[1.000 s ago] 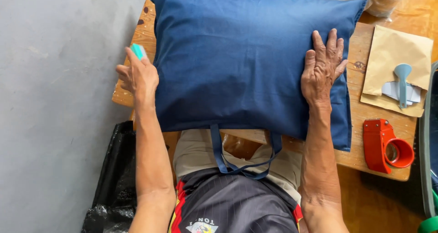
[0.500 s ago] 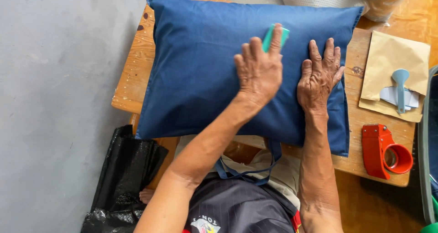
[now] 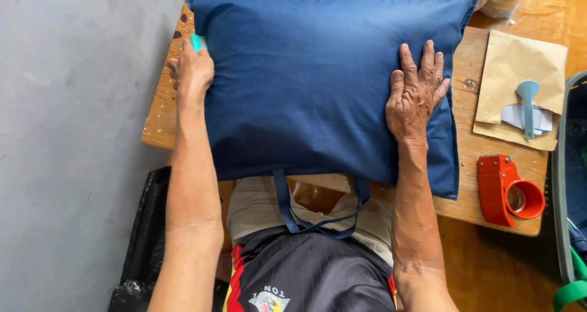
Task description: A person rubs a small block over a blue tote bag before stuffing a white pillow inside it.
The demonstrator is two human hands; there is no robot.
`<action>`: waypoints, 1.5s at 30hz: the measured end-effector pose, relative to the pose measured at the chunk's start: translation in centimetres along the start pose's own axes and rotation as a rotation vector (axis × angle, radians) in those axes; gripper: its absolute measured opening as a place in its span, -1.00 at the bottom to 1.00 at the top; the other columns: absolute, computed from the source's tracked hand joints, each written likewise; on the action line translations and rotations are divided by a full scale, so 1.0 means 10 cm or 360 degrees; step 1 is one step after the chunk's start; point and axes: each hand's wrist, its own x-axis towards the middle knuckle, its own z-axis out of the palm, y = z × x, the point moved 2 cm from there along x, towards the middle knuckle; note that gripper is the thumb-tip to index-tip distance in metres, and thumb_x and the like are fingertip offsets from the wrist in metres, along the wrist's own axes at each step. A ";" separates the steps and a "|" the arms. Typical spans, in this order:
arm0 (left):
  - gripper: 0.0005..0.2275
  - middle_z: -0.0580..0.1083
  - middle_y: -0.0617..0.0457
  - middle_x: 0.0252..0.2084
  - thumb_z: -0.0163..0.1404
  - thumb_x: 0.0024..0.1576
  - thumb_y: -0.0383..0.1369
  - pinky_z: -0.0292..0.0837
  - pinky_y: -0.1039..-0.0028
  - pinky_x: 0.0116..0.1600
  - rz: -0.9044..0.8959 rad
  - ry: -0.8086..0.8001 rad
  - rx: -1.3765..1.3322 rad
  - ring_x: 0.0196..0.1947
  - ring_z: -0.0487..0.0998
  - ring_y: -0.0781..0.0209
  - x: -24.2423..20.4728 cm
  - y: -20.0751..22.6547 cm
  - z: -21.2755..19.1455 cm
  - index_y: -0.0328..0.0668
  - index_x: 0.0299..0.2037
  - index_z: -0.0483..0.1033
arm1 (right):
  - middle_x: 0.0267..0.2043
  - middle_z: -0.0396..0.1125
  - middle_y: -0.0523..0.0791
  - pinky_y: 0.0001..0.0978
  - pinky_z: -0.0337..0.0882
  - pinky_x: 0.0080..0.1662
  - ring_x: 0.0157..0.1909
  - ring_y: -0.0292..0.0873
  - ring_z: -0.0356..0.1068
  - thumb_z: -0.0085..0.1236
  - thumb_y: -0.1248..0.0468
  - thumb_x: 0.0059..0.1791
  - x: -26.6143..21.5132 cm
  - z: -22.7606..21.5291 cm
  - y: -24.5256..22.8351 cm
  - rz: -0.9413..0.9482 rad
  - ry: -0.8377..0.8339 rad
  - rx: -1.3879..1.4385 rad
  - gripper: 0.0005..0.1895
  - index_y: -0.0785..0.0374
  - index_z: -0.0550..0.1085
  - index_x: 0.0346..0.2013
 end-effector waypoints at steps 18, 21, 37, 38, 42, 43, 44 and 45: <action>-0.39 0.29 -0.06 0.07 0.09 0.19 0.00 0.46 0.23 -0.15 0.1603 0.0775 0.0456 -0.11 0.40 0.05 -1.82 1.77 1.55 0.20 0.41 0.15 | 0.61 -0.25 -0.05 0.48 -0.38 0.40 0.61 0.15 -0.34 -0.32 0.07 0.24 -0.06 0.00 0.10 -0.0035 0.0017 -0.0017 -0.50 -0.06 0.21 0.50; -0.37 0.30 -0.19 0.12 0.07 0.13 0.02 0.41 0.00 -0.05 0.1311 0.0911 0.0566 -0.01 0.39 -0.14 -1.19 1.51 1.11 0.11 0.39 0.19 | 0.61 -0.22 -0.05 0.44 -0.40 0.41 0.60 0.13 -0.34 -0.36 0.02 0.24 -0.06 0.00 0.06 -0.0050 0.0041 -0.0019 -0.50 -0.08 0.22 0.49; -0.47 0.27 -0.20 0.04 0.04 0.21 -0.11 0.47 0.10 -0.10 0.0895 0.0551 0.0290 -0.01 0.38 -0.20 -0.69 1.53 0.47 0.18 0.36 0.14 | 0.61 -0.24 -0.06 0.46 -0.40 0.41 0.61 0.13 -0.34 -0.34 0.03 0.25 -0.10 0.06 0.06 -0.0045 0.0115 -0.0043 -0.51 -0.10 0.23 0.50; -0.44 0.24 -0.19 0.13 0.00 0.21 -0.05 0.42 0.07 0.00 0.1046 0.0489 0.0371 0.06 0.36 -0.18 -0.92 1.77 0.68 0.15 0.40 0.12 | 0.61 -0.23 -0.06 0.45 -0.39 0.41 0.61 0.14 -0.34 -0.35 0.03 0.25 -0.10 0.05 0.05 -0.0046 0.0107 -0.0050 -0.50 -0.09 0.22 0.49; -0.42 0.26 -0.06 0.10 0.08 0.00 -0.24 0.39 0.13 0.02 0.1348 0.0453 0.0573 0.02 0.35 -0.06 -1.45 2.24 1.42 0.08 0.27 0.20 | 0.61 -0.24 -0.05 0.43 -0.41 0.42 0.61 0.13 -0.35 -0.29 0.11 0.23 -0.11 0.00 0.07 -0.0022 0.0061 -0.0001 -0.52 -0.07 0.22 0.48; -0.42 0.26 -0.06 0.10 0.08 0.00 -0.24 0.39 0.13 0.02 0.1348 0.0457 0.0567 0.02 0.35 -0.06 -1.40 2.20 1.32 0.08 0.27 0.20 | 0.61 -0.24 -0.05 0.43 -0.41 0.42 0.61 0.13 -0.35 -0.29 0.11 0.23 -0.10 0.00 0.07 -0.0028 0.0064 -0.0004 -0.52 -0.07 0.22 0.48; -0.47 0.25 -0.11 0.11 -0.04 0.07 -0.26 0.36 0.16 0.03 0.1315 0.0351 0.0610 0.03 0.33 -0.06 -1.33 2.15 1.23 0.06 0.31 0.17 | 0.61 -0.22 -0.04 0.42 -0.40 0.41 0.61 0.13 -0.34 -0.29 0.09 0.23 -0.09 0.00 0.06 -0.0030 0.0062 -0.0018 -0.52 -0.07 0.23 0.48; -0.50 0.24 -0.16 0.12 -0.16 0.15 -0.29 0.33 0.19 0.04 0.1280 0.0243 0.0653 0.05 0.32 -0.05 -1.27 2.10 1.14 0.04 0.35 0.14 | 0.61 -0.21 -0.03 0.42 -0.39 0.41 0.60 0.14 -0.33 -0.29 0.07 0.23 -0.09 0.01 0.06 -0.0033 0.0060 -0.0033 -0.52 -0.07 0.24 0.47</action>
